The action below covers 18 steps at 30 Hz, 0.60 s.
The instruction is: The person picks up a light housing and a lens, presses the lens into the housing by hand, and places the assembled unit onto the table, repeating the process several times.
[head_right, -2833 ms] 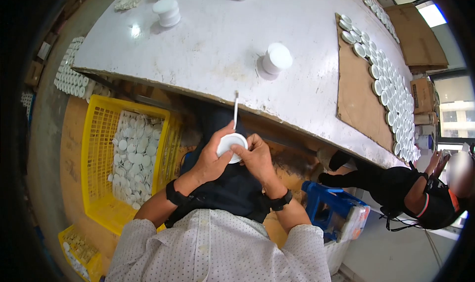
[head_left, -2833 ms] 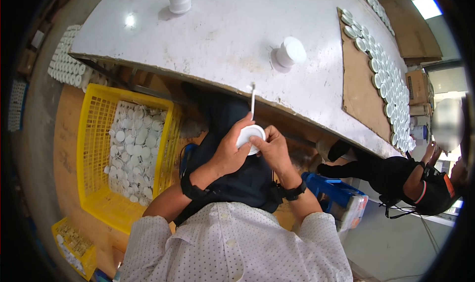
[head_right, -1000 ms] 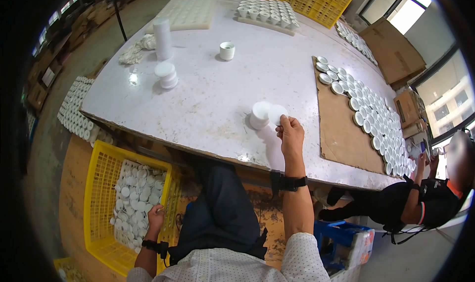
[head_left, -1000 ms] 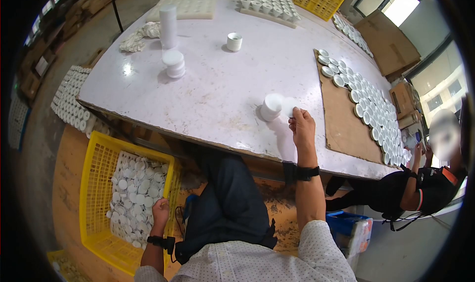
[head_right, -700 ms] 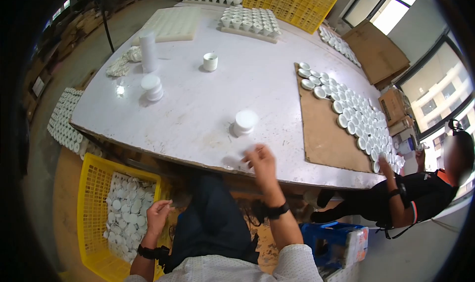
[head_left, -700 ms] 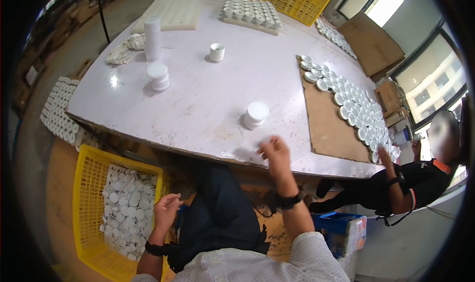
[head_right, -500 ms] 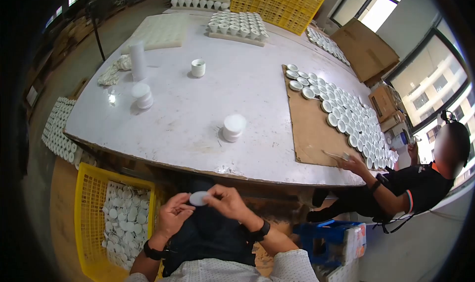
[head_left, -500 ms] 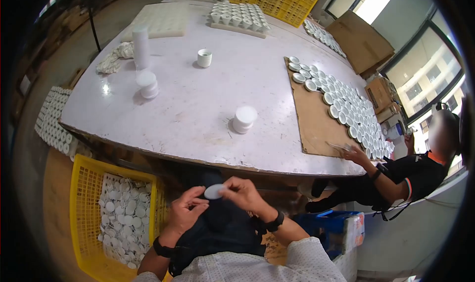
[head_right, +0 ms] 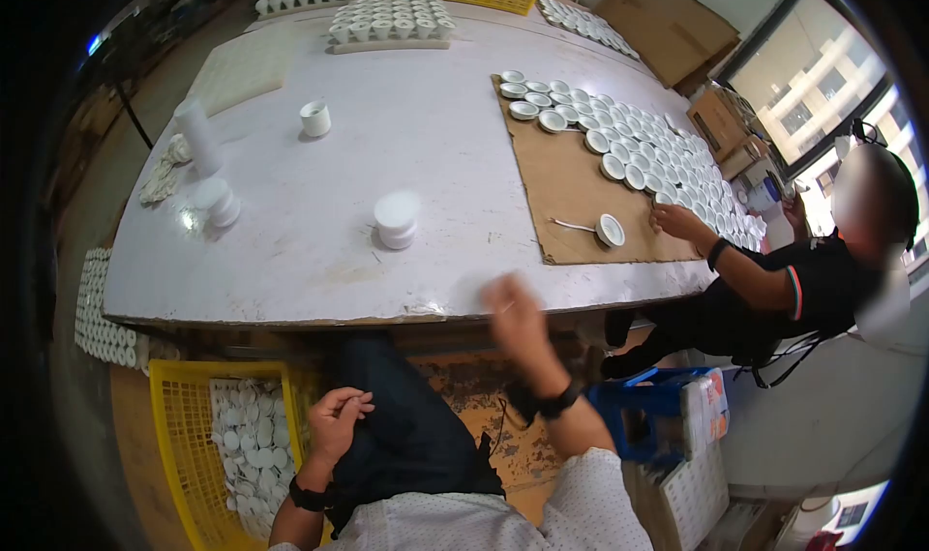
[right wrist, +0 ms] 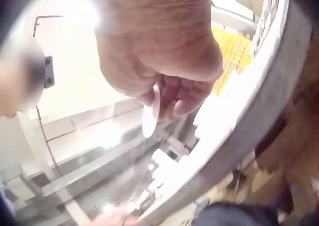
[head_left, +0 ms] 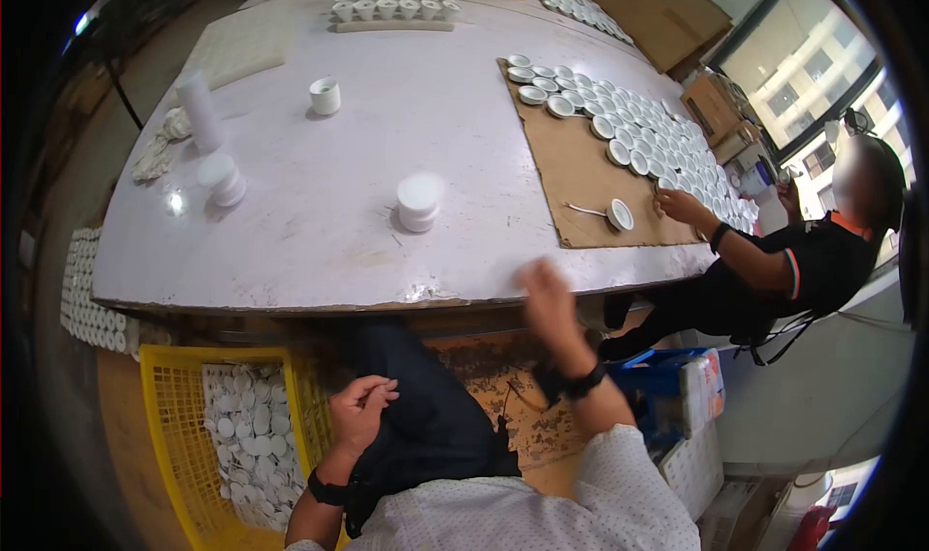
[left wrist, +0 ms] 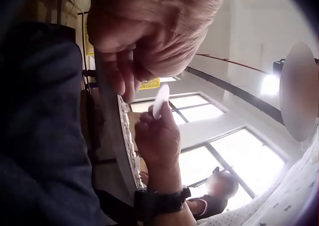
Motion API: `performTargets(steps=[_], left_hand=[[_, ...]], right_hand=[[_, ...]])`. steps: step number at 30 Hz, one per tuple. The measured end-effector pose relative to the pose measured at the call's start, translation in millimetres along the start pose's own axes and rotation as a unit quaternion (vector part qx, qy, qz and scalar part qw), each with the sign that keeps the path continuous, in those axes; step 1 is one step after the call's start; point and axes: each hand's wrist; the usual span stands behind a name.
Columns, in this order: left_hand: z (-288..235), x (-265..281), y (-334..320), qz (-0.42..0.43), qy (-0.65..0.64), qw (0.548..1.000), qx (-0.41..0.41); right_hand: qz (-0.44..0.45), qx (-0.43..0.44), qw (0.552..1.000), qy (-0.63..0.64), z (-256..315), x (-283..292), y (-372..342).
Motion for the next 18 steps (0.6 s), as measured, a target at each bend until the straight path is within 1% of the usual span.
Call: performTargets(steps=[1,2,3,4,5,6,8,9,11,12,14,15,17,18], left_hand=[[5.0,5.0,-1.2,0.004,0.001,1.000,0.000],[10.0,9.5,-2.5,-0.001,-0.005,1.000,0.018],[13.0,12.0,-2.3,-0.007,-0.010,0.999,0.033],[10.1,13.4,-3.7,-0.009,0.004,0.998,0.056],[9.1,13.6,-4.1,-0.010,0.003,0.999,0.051],[9.1,13.5,-5.1,-0.012,0.011,0.998,0.061],[11.5,12.4,-4.9,-0.019,0.018,0.997,0.070],[13.1,12.0,-4.6,-0.020,0.016,0.997,0.078],[13.9,9.6,-5.9,-0.024,0.017,0.995,0.092],[12.0,7.1,-5.6,-0.021,0.021,0.995,0.094],[6.2,1.9,-5.6,-0.019,0.031,0.994,0.103],[1.4,-2.8,-3.5,-0.006,0.039,0.995,0.091],[-9.9,-14.2,3.9,0.003,0.047,0.995,0.084],[-16.9,-22.1,9.4,0.034,0.096,0.995,0.014]], right_hand=[[-0.086,0.005,0.996,-0.014,-25.8,25.5,23.9],[-0.131,-0.051,0.978,-0.156,-55.7,58.3,50.5],[-0.175,-0.075,0.970,-0.149,-89.7,90.4,74.0],[-0.217,-0.064,0.967,-0.117,-125.1,118.4,87.6],[-0.256,-0.051,0.962,-0.083,-147.8,139.3,98.2],[-0.254,-0.046,0.963,-0.081,-153.0,151.4,101.7],[-0.217,-0.092,0.971,-0.032,-161.1,166.7,104.8],[-0.215,-0.089,0.972,-0.030,-173.3,172.3,110.2],[-0.212,-0.148,0.966,-0.006,-201.5,175.6,112.6],[-0.210,-0.152,0.966,-0.004,-195.0,169.4,112.3],[-0.231,-0.148,0.962,-0.008,-164.1,149.8,106.6],[-0.229,-0.154,0.961,-0.006,-167.3,145.7,103.1],[-0.159,-0.149,0.975,0.035,-172.0,137.4,97.8],[-0.155,-0.152,0.975,0.037,-167.4,131.3,94.0]])
Point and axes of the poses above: each hand's wrist, its own y-axis towards the middle knuckle, its own x-axis out of the back of the hand, z = x × y, and after that the axes turned 11 degrees about x, right-handed
